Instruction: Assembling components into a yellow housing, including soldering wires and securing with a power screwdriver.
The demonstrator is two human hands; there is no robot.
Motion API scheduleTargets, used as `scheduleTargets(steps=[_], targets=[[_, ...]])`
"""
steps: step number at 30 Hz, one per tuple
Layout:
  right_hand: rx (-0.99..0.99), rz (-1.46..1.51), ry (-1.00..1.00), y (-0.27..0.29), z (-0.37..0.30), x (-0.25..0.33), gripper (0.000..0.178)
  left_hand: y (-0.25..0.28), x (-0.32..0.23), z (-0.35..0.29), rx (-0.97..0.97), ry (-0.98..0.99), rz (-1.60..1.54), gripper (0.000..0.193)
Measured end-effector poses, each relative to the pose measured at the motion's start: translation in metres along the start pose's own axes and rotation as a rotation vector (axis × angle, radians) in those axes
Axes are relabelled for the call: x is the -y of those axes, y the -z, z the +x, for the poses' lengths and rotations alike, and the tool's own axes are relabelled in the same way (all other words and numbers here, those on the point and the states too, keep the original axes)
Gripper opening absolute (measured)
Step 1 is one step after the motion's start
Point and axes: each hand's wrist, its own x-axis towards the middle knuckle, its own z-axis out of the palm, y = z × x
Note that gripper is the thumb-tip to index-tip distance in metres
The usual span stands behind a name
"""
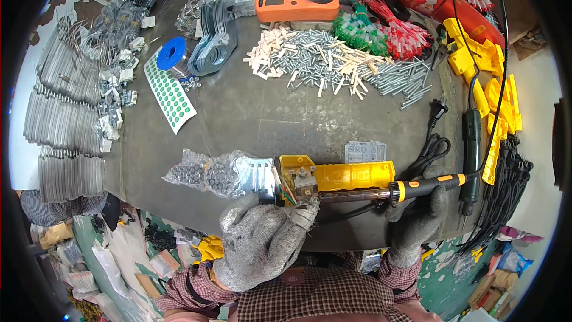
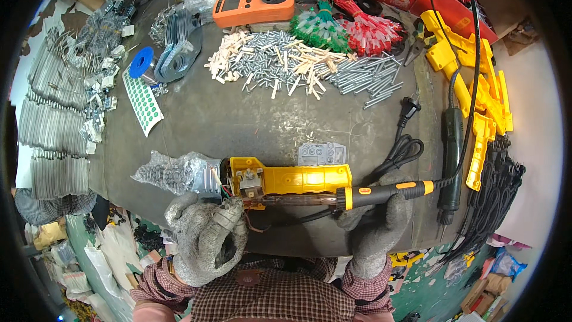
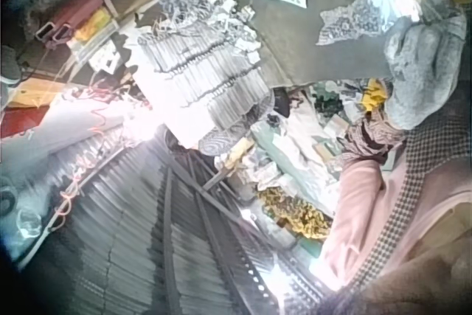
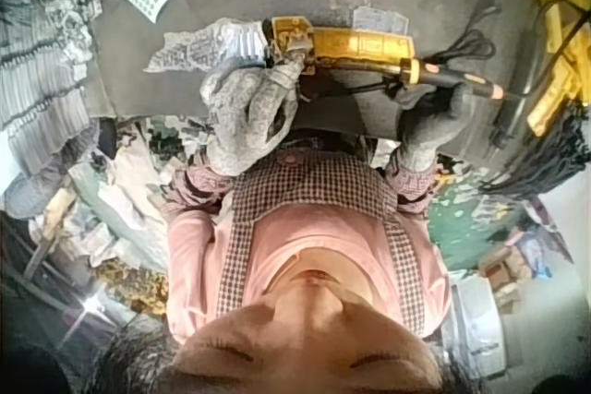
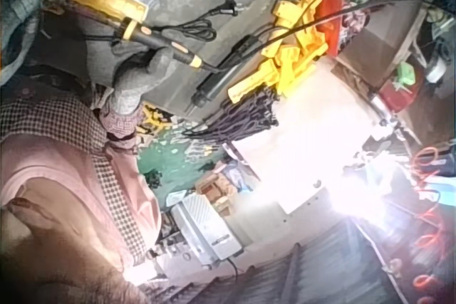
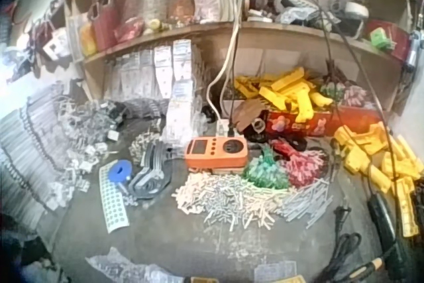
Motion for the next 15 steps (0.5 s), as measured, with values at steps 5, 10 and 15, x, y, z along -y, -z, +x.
scheduleTargets(steps=[5,10,15], targets=[[-0.057,-0.026,-0.002,0.000,-0.001,0.002,0.037,-0.001,0.000,-0.006,0.014,0.010,-0.012,0.051],[-0.146,-0.055,0.008,0.003,-0.001,-0.003,0.039,0.000,-0.002,-0.005,0.055,0.060,-0.047,0.054],[-0.091,-0.022,-0.027,0.011,0.000,-0.005,0.038,-0.004,0.001,0.000,-0.032,-0.005,0.017,0.049]])
